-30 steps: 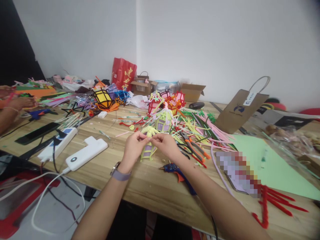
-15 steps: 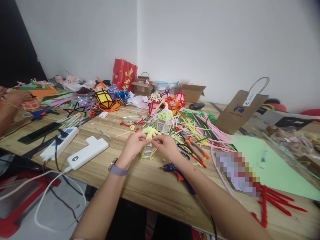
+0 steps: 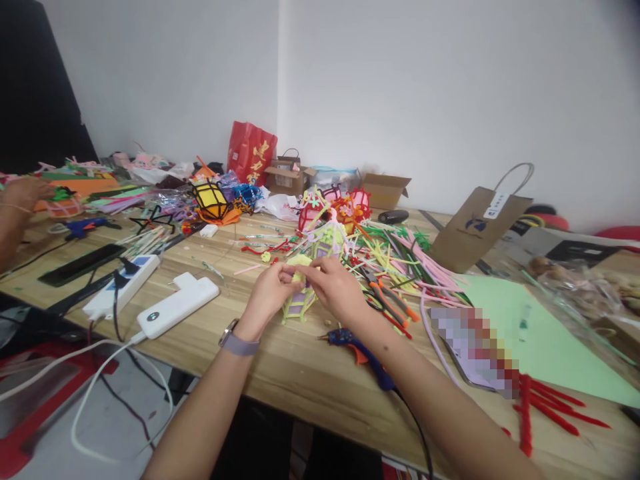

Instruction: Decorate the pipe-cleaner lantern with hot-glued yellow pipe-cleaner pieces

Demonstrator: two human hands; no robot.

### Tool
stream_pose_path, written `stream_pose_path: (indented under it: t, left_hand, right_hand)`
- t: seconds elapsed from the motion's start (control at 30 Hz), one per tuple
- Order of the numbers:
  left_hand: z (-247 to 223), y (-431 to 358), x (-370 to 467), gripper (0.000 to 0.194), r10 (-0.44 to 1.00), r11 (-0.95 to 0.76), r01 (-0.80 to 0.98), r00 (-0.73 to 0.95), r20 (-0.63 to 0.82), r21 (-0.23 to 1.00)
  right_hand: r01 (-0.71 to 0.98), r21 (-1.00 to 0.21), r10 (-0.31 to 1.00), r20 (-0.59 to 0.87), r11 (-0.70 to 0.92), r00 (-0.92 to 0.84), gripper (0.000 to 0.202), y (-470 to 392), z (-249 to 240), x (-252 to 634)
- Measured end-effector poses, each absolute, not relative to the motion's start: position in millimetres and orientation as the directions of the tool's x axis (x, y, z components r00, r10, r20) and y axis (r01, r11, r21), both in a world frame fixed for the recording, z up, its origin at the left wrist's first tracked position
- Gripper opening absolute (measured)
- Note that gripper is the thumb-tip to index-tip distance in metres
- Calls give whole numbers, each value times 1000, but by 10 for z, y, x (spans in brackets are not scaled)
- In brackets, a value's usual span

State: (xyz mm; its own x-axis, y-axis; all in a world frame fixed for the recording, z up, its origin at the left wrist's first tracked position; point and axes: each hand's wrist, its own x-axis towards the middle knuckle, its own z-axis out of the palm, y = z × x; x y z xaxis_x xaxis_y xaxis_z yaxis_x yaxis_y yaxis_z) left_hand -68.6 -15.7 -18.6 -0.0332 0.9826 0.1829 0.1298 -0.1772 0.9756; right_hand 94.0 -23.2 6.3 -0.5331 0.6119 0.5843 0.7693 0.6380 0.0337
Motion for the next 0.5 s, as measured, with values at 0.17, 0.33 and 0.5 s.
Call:
stream_pose_path:
  t: [0.17, 0.33, 0.5]
  left_hand:
    - [-155, -237, -712, 41, 986, -160, -2, 42, 160, 987]
    - [-148, -299, -763, 38, 985, -158, -73, 58, 163, 985]
    - [-101, -455, -737, 21, 943, -284, 109, -147, 298, 953]
  right_hand:
    - [634, 405, 421, 500, 659, -757, 21, -156, 121, 990]
    - [612, 286, 411, 530, 737, -742, 18, -176, 163, 1070]
    - [657, -481, 748, 635, 580, -195, 10, -404, 58, 952]
